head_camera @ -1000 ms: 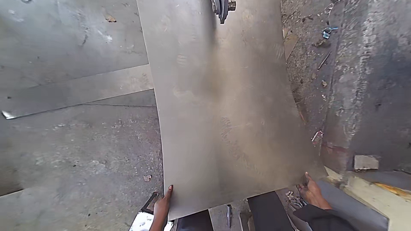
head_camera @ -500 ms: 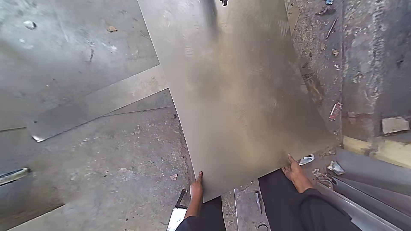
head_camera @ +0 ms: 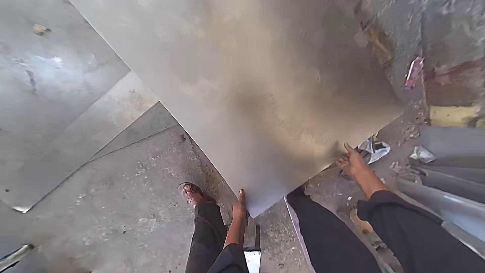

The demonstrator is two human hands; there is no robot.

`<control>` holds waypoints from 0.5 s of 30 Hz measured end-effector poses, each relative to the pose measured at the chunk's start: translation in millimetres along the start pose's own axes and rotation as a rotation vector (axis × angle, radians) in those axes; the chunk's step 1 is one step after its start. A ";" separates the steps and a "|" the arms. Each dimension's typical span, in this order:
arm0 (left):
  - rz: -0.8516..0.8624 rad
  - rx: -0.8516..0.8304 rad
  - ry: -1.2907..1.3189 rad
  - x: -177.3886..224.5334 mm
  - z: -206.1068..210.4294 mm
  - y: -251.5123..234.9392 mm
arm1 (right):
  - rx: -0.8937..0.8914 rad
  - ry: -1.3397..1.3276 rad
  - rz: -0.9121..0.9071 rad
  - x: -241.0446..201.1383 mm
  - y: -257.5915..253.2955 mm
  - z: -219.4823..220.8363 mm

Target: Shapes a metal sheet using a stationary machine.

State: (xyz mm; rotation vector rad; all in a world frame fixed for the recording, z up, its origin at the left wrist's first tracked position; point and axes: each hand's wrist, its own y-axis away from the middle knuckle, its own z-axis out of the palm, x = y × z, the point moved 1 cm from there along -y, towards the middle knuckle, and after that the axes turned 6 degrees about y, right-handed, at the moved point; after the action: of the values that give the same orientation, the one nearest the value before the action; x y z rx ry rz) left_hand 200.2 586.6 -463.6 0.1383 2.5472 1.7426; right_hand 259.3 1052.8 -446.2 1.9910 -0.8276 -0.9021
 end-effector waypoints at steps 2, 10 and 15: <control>-0.050 -0.003 0.015 -13.3 -6.0 -24.9 | 0.037 -0.029 0.026 28.6 -10.8 4.6; 0.072 -0.144 -0.973 52.8 -39.6 -114.5 | -0.186 0.032 -0.079 112.8 25.7 100.7; 0.360 -0.350 -0.576 179.6 -127.5 -21.8 | -0.588 0.767 -0.004 215.9 202.6 150.1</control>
State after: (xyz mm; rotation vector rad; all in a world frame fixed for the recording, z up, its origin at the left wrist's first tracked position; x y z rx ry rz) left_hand 8.6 479.0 -436.3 0.9703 1.8621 1.8694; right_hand 205.9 727.6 -406.4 1.6004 -0.0943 -0.2650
